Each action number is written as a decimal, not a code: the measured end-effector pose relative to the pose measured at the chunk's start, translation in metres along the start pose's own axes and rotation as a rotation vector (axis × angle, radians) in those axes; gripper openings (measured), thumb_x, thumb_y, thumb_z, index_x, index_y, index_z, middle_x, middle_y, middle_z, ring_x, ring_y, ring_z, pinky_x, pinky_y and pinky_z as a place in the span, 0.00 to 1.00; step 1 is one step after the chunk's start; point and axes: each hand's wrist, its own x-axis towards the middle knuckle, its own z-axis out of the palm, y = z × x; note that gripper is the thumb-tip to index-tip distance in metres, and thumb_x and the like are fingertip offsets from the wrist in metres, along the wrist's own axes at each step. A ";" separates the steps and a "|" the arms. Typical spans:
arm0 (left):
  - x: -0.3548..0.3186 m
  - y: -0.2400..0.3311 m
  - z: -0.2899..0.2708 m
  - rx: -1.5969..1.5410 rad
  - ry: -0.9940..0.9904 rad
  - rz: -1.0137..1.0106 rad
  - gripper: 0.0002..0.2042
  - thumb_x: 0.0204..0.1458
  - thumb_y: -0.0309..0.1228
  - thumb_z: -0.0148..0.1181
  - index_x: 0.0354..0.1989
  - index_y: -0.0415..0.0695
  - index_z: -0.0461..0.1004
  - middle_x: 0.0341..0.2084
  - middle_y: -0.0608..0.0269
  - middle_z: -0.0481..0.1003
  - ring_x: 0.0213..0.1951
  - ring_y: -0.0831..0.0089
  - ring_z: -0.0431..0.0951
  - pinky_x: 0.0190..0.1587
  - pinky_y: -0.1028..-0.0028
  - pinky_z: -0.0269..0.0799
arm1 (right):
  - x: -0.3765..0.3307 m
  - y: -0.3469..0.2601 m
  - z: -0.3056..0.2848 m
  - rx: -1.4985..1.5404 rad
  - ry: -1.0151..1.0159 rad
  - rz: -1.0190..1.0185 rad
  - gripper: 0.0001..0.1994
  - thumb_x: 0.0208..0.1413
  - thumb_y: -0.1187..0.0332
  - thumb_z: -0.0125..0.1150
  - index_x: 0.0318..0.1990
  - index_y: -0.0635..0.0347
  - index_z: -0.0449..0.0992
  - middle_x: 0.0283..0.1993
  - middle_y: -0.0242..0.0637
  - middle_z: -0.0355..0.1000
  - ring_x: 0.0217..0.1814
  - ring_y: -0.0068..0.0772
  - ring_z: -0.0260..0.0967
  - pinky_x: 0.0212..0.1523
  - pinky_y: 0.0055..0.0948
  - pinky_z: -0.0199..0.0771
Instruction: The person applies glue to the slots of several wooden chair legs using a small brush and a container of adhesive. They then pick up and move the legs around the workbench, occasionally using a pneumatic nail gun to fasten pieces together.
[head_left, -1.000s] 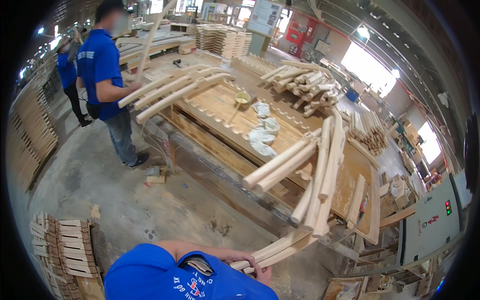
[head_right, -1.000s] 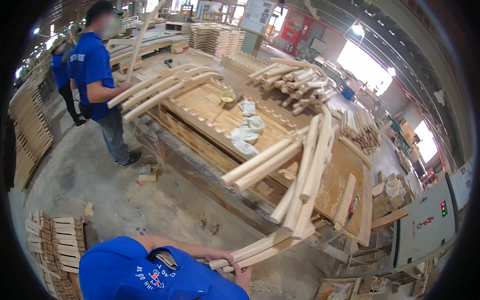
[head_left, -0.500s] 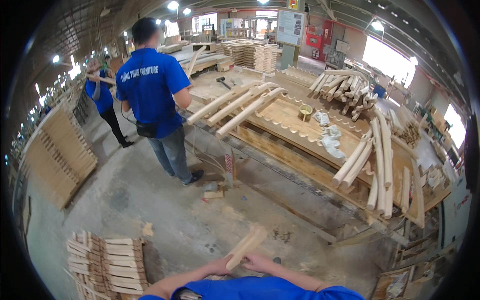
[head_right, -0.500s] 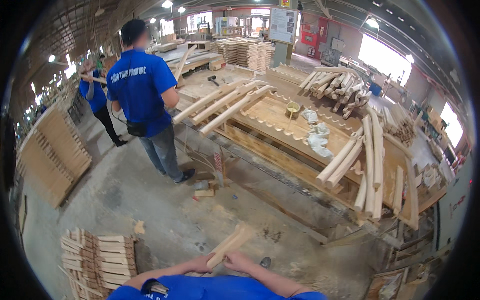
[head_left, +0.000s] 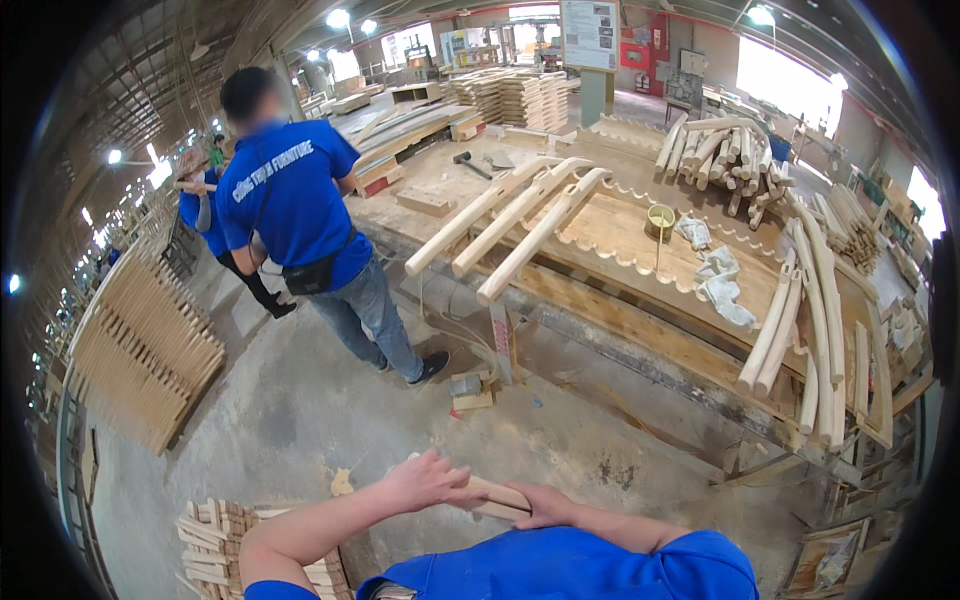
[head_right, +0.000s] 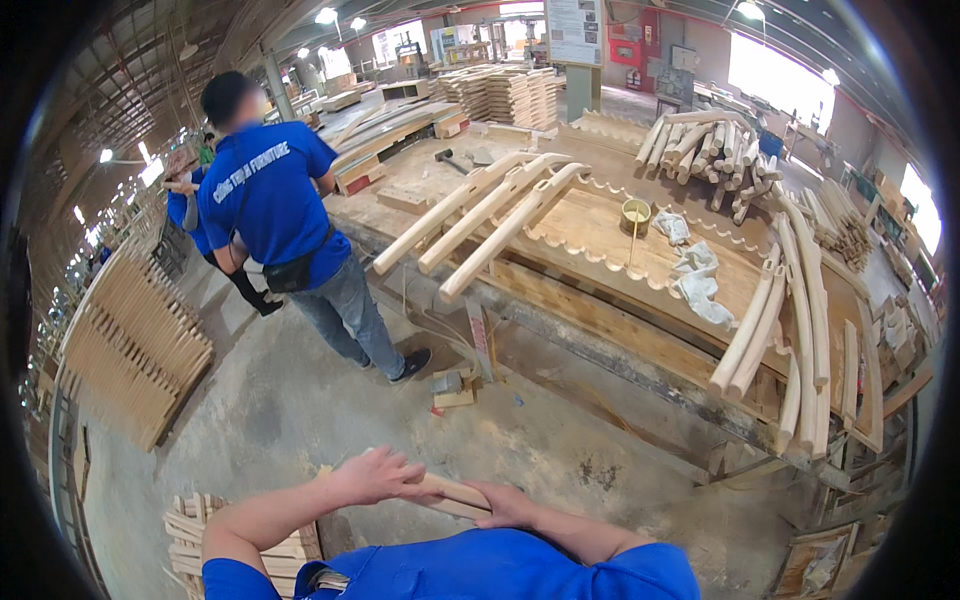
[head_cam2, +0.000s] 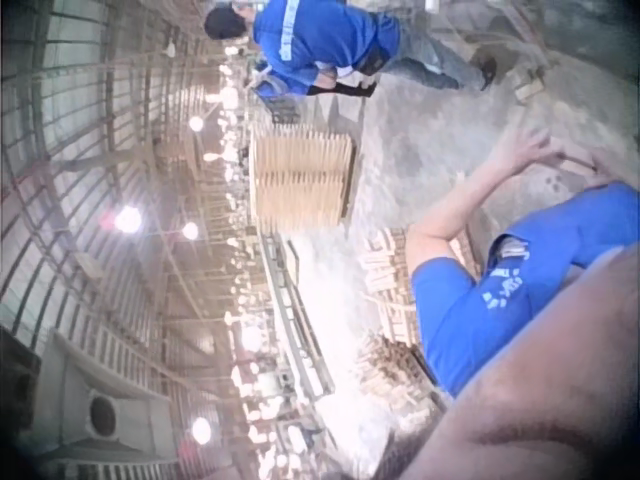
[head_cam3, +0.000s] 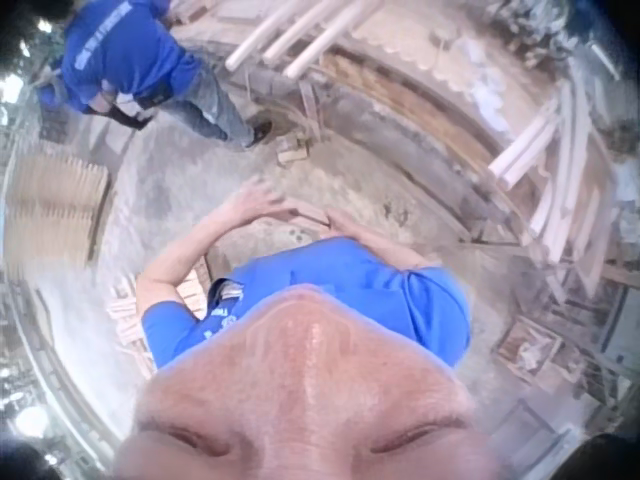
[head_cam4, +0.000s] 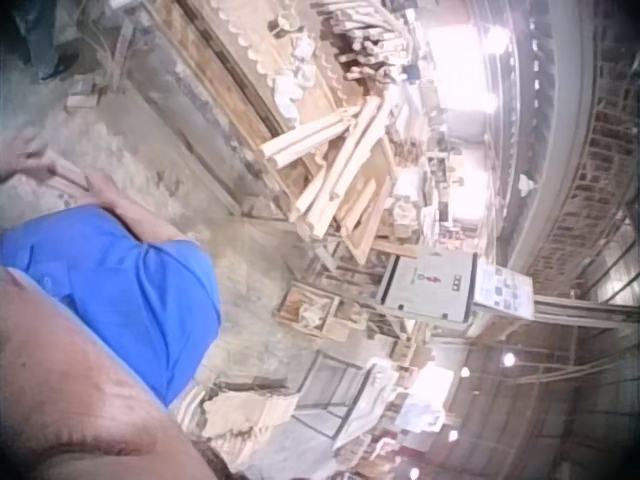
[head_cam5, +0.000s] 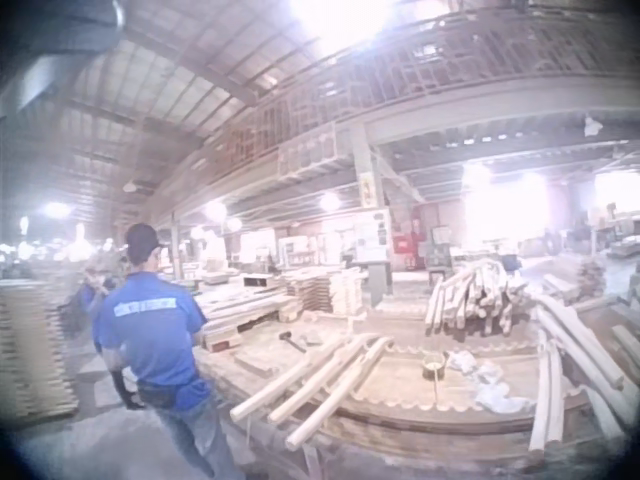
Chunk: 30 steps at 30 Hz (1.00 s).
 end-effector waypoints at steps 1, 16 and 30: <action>0.006 -0.020 -0.007 0.007 0.055 0.033 0.32 0.48 0.31 0.52 0.63 0.69 0.53 0.42 0.67 0.66 0.41 0.68 0.70 0.42 0.61 0.69 | 0.003 -0.001 -0.010 0.005 0.047 0.058 0.44 0.37 0.57 0.70 0.63 0.57 0.55 0.52 0.49 0.68 0.52 0.46 0.68 0.52 0.36 0.68; 0.190 -0.149 -0.038 -1.193 0.592 -0.496 0.49 0.40 0.40 0.65 0.68 0.43 0.38 0.55 0.38 0.57 0.57 0.46 0.61 0.59 0.60 0.59 | 0.142 -0.070 -0.284 0.858 1.093 -0.166 0.26 0.52 0.72 0.56 0.58 0.63 0.55 0.50 0.40 0.65 0.51 0.32 0.65 0.50 0.32 0.69; 0.221 -0.446 0.031 -1.908 0.823 -0.348 0.34 0.47 0.28 0.58 0.65 0.39 0.53 0.37 0.69 0.71 0.34 0.83 0.66 0.37 0.81 0.62 | 0.347 -0.021 -0.446 0.228 1.275 0.135 0.26 0.51 0.72 0.52 0.59 0.67 0.58 0.51 0.50 0.68 0.52 0.45 0.66 0.54 0.36 0.64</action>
